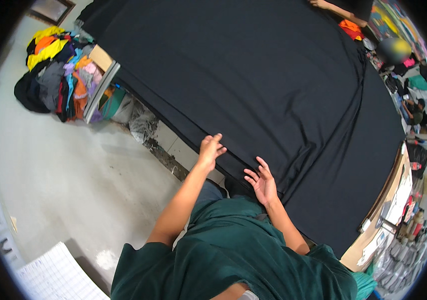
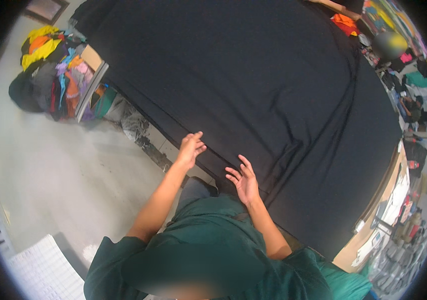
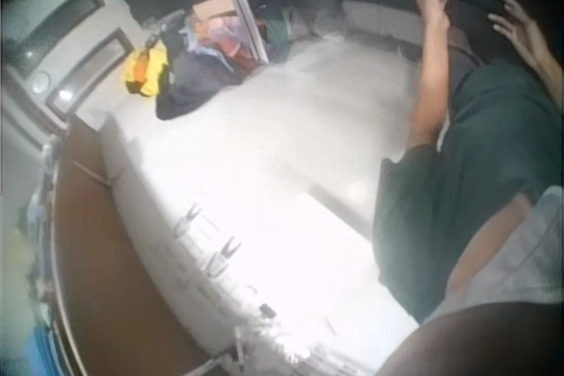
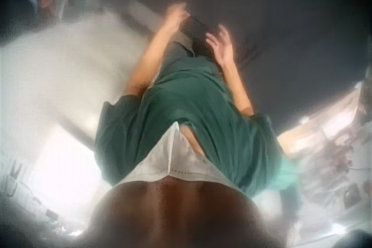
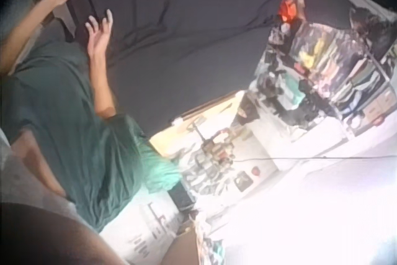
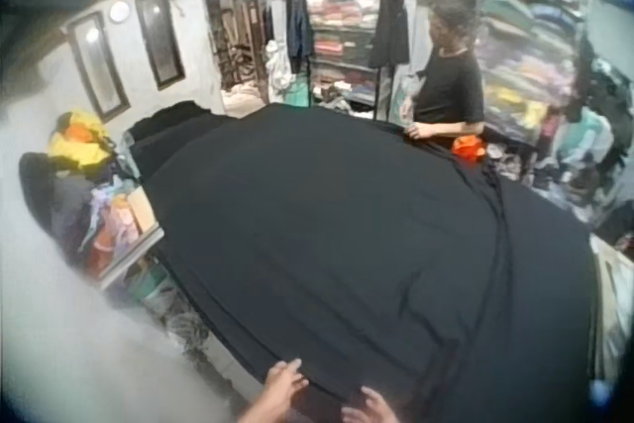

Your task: The person uses a rotary cutter and a long metal ruler to cut a large piece of black fabric on a table. They repeatedly align the ruler, cut the fabric, and fold the material to prepare for subsequent cuts.

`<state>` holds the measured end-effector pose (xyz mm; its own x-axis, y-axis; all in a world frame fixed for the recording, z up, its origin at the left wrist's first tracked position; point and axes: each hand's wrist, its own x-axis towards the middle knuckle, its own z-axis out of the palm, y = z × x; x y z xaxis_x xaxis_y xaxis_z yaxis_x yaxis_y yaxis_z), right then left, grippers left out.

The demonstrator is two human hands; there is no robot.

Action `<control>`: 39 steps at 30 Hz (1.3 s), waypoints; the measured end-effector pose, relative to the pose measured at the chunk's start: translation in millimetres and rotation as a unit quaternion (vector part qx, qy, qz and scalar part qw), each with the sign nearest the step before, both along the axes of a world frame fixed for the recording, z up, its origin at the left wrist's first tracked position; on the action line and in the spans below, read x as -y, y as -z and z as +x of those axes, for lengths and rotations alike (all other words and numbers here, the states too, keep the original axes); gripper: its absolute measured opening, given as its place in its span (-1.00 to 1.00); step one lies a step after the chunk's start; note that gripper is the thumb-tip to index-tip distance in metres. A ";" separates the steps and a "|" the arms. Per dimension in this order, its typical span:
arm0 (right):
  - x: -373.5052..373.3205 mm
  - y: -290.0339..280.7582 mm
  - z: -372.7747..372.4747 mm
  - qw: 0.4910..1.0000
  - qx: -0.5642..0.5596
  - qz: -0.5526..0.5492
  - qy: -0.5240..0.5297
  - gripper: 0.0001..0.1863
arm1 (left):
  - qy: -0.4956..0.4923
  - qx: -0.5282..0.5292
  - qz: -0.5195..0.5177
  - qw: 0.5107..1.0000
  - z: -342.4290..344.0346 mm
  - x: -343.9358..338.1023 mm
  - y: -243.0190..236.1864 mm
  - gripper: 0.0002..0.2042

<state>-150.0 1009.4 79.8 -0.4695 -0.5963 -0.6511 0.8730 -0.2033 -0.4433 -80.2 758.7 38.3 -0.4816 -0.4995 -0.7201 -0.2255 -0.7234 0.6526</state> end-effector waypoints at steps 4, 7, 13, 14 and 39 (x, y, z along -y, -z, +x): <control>1.2 -3.2 10.9 0.994 -0.005 0.077 0.076 -0.54 | -0.052 -0.002 -0.014 0.999 -29.1 109.9 6.5 -0.74; 4.6 10.6 30.2 0.968 -0.020 0.156 0.197 -0.58 | -0.054 0.049 -0.007 0.997 -38.4 229.3 9.0 -0.71; 41.8 41.8 48.8 0.851 -0.094 0.263 0.444 -0.64 | -0.057 0.121 -0.169 0.977 -37.7 492.7 58.7 -0.54; 50.9 49.1 48.5 0.833 -0.141 0.293 0.447 -0.69 | -0.026 0.134 -0.206 0.969 -28.7 545.4 62.2 -0.46; 255.1 67.3 129.3 0.702 -0.145 0.491 0.495 -0.74 | 0.070 0.135 -0.406 0.901 39.5 853.9 73.4 -0.24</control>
